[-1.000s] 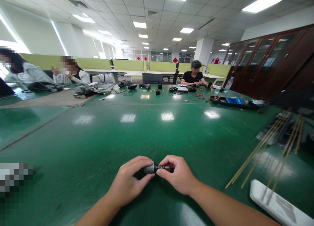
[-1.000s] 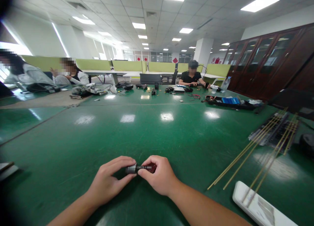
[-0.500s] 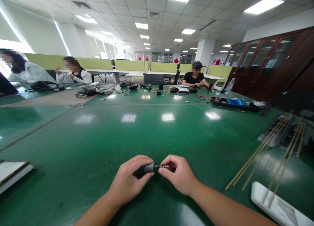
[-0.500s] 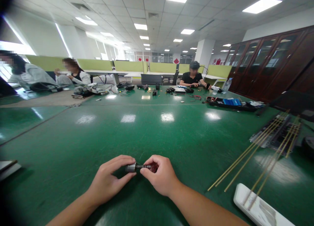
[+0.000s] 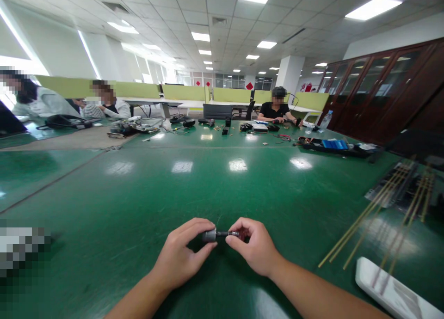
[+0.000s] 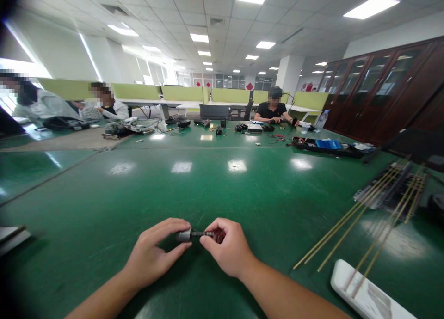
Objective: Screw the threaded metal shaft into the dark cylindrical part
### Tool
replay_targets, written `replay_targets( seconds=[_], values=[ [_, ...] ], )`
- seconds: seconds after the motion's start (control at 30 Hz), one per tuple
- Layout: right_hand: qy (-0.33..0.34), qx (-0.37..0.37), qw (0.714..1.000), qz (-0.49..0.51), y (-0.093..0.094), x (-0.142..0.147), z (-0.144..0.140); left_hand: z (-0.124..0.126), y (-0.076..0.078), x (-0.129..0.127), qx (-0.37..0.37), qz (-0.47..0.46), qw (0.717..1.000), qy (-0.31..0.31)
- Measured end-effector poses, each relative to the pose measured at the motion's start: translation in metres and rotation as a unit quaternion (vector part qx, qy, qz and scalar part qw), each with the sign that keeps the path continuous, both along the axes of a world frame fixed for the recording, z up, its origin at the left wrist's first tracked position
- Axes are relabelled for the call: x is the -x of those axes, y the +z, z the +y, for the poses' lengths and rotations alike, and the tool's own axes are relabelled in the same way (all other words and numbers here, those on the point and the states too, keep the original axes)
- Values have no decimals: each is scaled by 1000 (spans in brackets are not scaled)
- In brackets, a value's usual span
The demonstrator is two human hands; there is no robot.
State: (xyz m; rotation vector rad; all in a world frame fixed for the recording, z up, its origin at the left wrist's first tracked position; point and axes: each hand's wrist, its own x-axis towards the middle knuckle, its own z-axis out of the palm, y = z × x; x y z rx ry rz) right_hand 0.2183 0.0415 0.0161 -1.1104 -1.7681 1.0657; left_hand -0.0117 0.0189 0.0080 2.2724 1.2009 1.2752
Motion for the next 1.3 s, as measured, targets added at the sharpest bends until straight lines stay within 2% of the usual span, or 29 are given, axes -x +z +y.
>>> replay_targets(
  seconds=[1.3],
  values=[
    [-21, 0, 1000, 4, -6, -3, 3, 2, 2, 5, 1, 0, 1000, 11]
  ],
)
